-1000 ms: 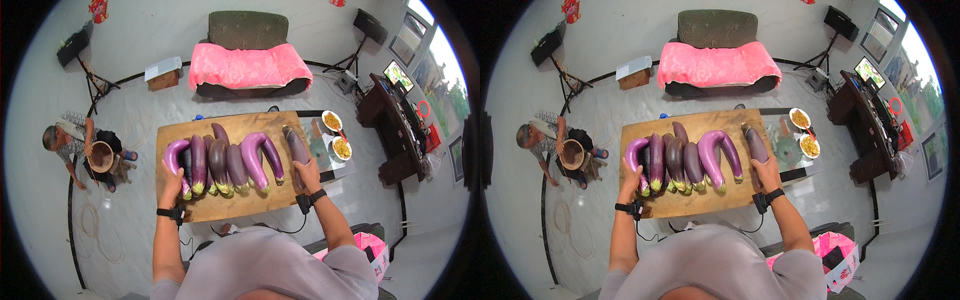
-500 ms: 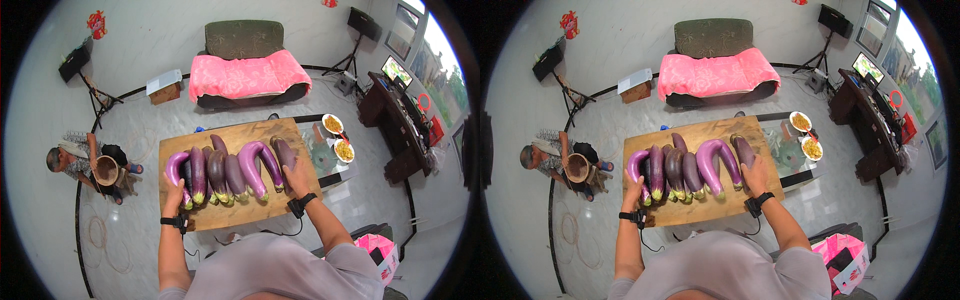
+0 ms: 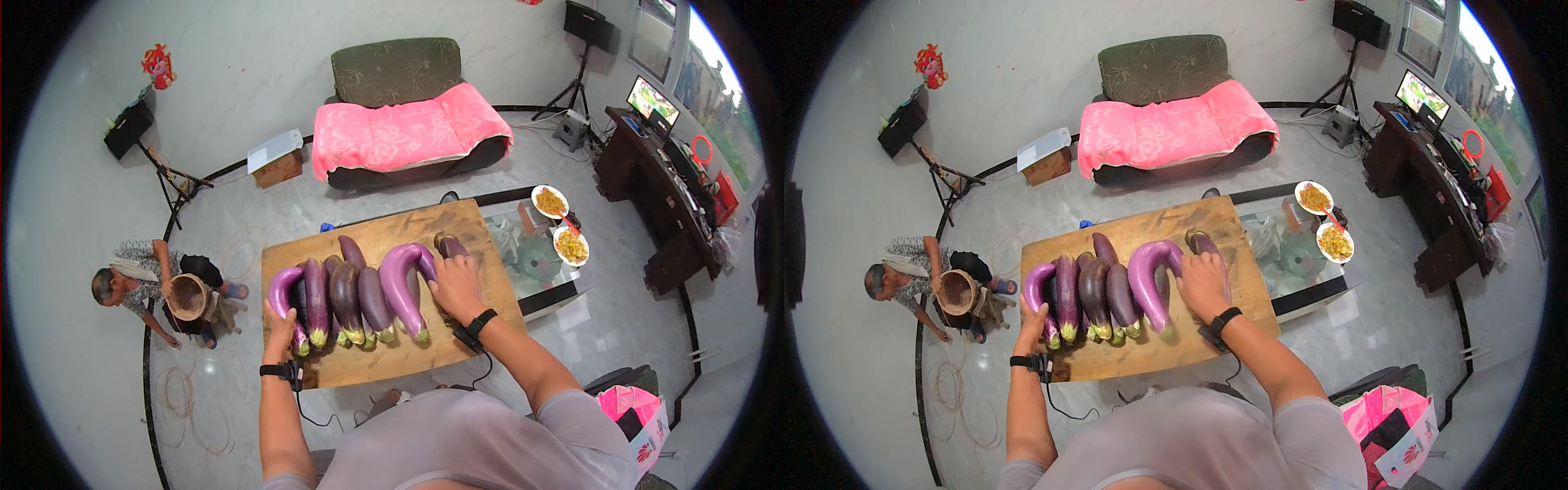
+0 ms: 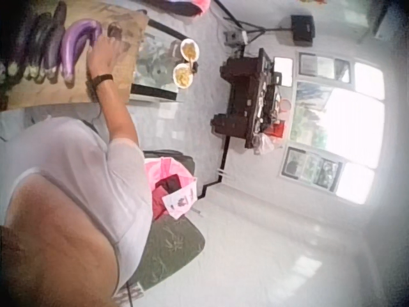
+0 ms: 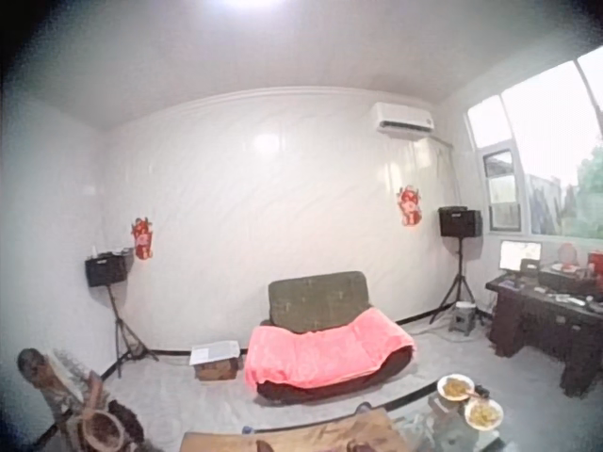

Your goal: The person is inspecting and sorting a variety of eggplants on a wooden table.

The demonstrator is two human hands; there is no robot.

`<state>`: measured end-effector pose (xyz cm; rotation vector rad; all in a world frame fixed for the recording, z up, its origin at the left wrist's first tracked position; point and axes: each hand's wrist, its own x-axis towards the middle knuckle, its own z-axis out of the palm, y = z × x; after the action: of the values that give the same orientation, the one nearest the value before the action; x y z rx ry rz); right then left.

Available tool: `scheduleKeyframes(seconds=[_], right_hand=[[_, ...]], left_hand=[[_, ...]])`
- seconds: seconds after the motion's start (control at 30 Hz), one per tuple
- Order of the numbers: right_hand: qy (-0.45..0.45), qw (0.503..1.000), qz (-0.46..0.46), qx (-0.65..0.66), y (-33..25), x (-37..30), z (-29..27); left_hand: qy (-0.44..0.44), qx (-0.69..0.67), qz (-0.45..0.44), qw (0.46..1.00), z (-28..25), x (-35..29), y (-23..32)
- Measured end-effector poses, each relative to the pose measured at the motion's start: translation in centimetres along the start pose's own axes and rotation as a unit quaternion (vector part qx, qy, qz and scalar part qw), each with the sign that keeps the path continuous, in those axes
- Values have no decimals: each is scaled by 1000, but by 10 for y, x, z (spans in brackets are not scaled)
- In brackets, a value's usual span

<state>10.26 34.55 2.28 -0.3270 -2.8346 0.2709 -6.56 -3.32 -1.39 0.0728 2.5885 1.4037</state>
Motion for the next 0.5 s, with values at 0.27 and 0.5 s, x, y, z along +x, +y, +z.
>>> scheduleKeyframes(seconds=[0.27, 0.5], right_hand=[[112, 984, -119, 73, -9, 25, 12], [68, 940, -334, 16, -16, 56, 25]], left_hand=[[2, 9, 33, 999, 0, 10, -21], [35, 35, -5, 999, 14, -5, 11]])
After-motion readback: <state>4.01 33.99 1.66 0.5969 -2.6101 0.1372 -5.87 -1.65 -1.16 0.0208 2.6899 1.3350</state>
